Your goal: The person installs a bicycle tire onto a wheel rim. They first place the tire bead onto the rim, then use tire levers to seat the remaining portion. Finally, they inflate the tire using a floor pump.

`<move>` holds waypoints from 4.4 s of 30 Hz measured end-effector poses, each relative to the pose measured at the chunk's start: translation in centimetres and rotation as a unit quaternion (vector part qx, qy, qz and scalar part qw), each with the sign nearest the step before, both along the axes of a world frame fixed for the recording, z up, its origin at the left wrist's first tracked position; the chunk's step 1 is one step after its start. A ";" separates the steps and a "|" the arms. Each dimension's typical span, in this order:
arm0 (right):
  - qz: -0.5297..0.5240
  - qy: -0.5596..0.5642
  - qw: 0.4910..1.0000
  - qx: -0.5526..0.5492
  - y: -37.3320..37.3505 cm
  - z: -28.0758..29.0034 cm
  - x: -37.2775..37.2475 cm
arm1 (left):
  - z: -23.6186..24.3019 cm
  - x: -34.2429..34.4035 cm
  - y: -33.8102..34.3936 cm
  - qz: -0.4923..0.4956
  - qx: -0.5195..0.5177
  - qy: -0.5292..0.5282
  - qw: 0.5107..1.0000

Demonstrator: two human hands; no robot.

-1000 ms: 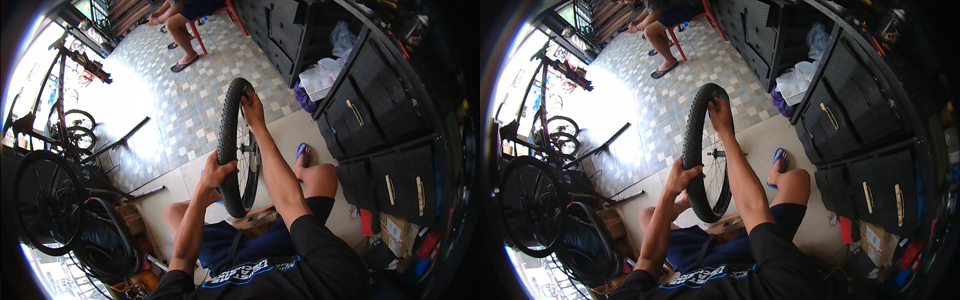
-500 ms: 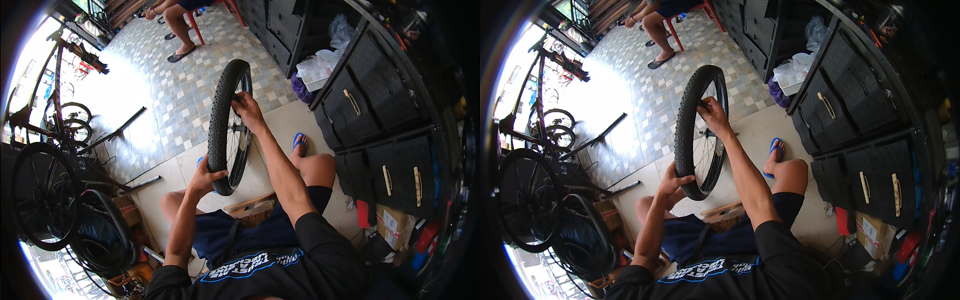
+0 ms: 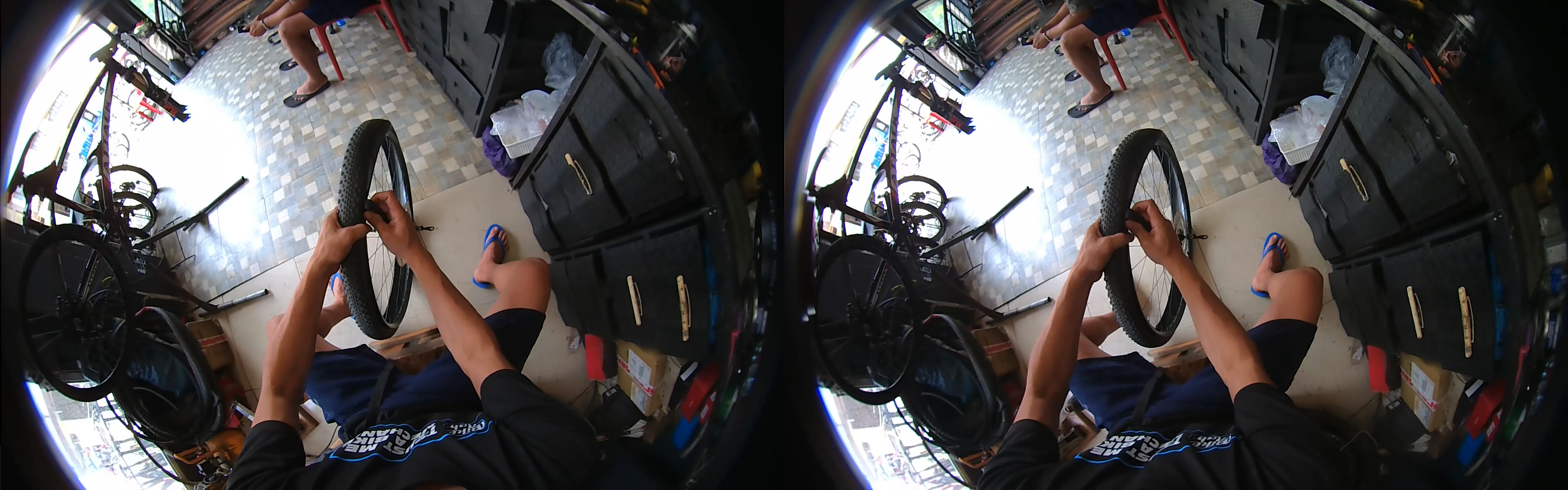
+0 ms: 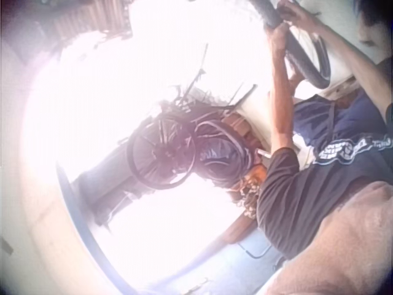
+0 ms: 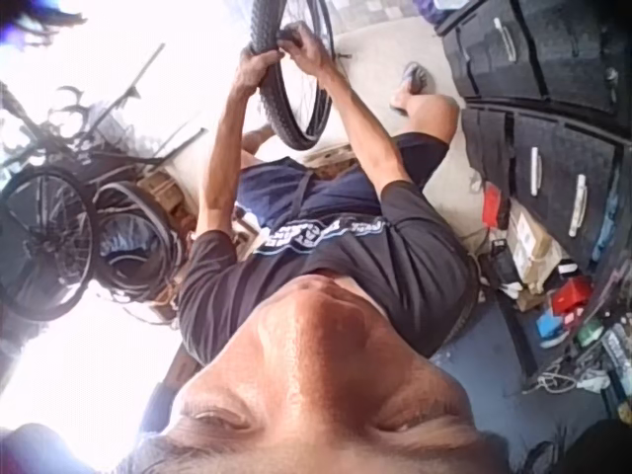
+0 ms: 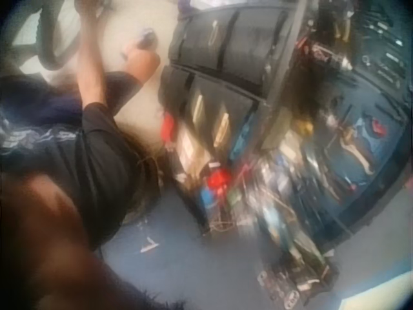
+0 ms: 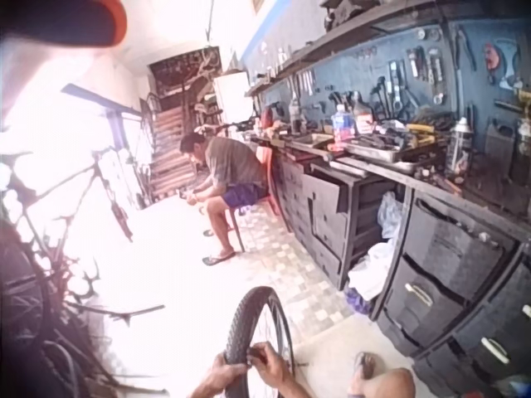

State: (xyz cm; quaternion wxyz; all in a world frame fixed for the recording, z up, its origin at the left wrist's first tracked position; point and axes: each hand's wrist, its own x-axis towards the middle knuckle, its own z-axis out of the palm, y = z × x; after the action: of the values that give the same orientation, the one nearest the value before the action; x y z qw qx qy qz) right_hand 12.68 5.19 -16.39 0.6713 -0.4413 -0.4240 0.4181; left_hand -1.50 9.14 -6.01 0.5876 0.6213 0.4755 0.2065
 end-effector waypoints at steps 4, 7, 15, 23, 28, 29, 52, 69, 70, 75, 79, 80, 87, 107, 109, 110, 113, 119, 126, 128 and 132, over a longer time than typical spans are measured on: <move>-0.119 -0.186 0.974 0.047 -0.6 0.9 0.2 | -0.6 0.1 -0.4 0.033 -0.010 -0.027 0.999; -0.094 -0.133 0.986 0.036 -0.8 1.6 0.2 | -1.0 0.4 -0.4 0.056 0.006 -0.035 0.998; -0.118 -0.167 0.979 0.019 -0.1 1.5 0.2 | -2.7 1.9 -1.0 0.113 0.065 -0.032 0.991; -0.162 -0.164 0.973 0.033 1.2 1.3 0.7 | -4.4 3.6 -0.8 0.136 0.166 0.013 0.977; -0.170 -0.136 0.976 0.004 2.0 1.2 0.9 | -4.3 4.1 0.0 0.127 0.227 0.036 0.965; -0.172 -0.126 0.977 -0.002 2.1 1.1 0.8 | -4.3 4.2 0.2 0.124 0.234 0.042 0.963; -0.253 0.205 0.922 -0.208 9.4 -5.6 17.7 | -4.6 4.2 -7.0 0.073 0.129 0.041 0.988; -0.174 -0.149 0.970 -0.080 7.0 0.0 17.0 | -1.7 3.0 -4.3 -0.067 0.014 -0.004 0.998; -0.150 -0.196 0.967 -0.059 6.2 1.5 17.3 | -1.4 2.9 -3.5 -0.089 0.026 0.017 0.996; -0.026 -0.493 0.869 0.032 2.7 9.1 17.8 | 0.4 2.3 0.6 -0.179 0.014 0.037 0.983; 0.099 -0.649 0.754 0.033 2.1 12.2 16.2 | 1.8 2.0 3.9 -0.245 0.157 0.160 0.943; 0.113 -0.664 0.738 0.038 2.2 12.5 15.8 | 2.1 1.9 4.5 -0.257 0.144 0.171 0.940; 0.100 -0.716 0.691 0.008 3.0 12.3 14.2 | 3.6 1.2 6.2 -0.268 0.265 0.234 0.896; 0.087 -0.722 0.683 -0.065 0.1 12.1 13.4 | 2.8 -4.0 9.7 -0.184 0.469 0.355 0.788; 0.078 -0.709 0.699 -0.046 -0.7 11.5 12.9 | 2.7 -5.1 10.9 -0.171 0.481 0.346 0.787; 0.060 -0.709 0.702 -0.020 -1.0 11.1 12.2 | 2.5 -5.6 11.5 -0.170 0.475 0.349 0.789; 0.010 -0.690 0.723 0.017 -1.5 9.4 9.2 | 2.2 -6.6 13.2 -0.170 0.475 0.360 0.785; -0.085 -0.673 0.734 0.035 -2.5 7.7 2.9 | 0.9 -8.0 15.3 -0.134 0.477 0.336 0.801; -0.104 -0.689 0.716 -0.055 -1.9 8.2 -1.5 | -0.3 -4.1 10.9 0.198 -0.025 0.049 0.979; -0.106 -0.681 0.721 -0.073 -1.6 8.4 -2.7 | 0.0 -2.5 9.0 0.206 -0.066 -0.015 0.976; -0.064 -0.659 0.742 -0.109 -1.7 9.3 -5.0 | 0.4 -0.7 8.0 0.205 0.073 0.187 0.958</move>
State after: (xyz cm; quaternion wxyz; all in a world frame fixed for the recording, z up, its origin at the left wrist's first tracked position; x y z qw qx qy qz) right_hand 7.70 3.47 -7.13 0.1971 -0.7029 -0.6831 0.0226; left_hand -2.21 17.19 -5.65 0.3858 0.5791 0.6780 0.2370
